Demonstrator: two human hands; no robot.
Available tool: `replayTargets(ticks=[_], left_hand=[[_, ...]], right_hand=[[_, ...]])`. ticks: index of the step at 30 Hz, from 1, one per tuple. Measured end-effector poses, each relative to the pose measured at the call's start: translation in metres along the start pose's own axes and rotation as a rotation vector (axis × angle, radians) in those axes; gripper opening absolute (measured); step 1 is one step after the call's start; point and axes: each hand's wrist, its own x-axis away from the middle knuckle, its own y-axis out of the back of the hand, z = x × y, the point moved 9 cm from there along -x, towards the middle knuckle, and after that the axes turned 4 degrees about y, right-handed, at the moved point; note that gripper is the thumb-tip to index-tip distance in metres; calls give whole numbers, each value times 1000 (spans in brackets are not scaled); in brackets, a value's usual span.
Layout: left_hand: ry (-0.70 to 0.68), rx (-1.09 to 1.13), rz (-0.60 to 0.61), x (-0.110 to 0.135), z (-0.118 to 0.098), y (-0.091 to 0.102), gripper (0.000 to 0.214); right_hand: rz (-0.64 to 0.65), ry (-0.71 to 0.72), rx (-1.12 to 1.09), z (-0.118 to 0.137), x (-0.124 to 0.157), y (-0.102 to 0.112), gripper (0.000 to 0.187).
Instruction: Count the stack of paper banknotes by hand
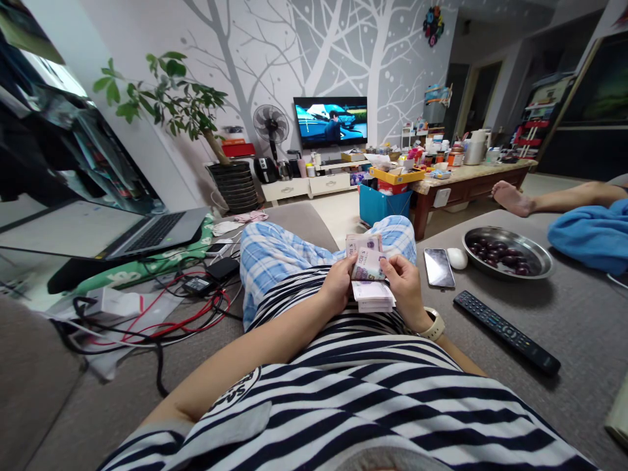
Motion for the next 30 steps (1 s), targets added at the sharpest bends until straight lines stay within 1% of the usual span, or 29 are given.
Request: replayTargets(ticks=[7,14,23,30], left_hand=[[-10,45,32,-2,0,-2,19],[-9,31,42,-1,0,-2,20],[-7,23,87,-4,1,-5,19],[7,36,70,-4,1,-4,18]], right_hand=[[19,53,-16,9,3,-1,41],[43,43,-52,9,5,-3,35],[34,41,-42,11,5,-3,36],[45,37,-52,13,5,-4,38]])
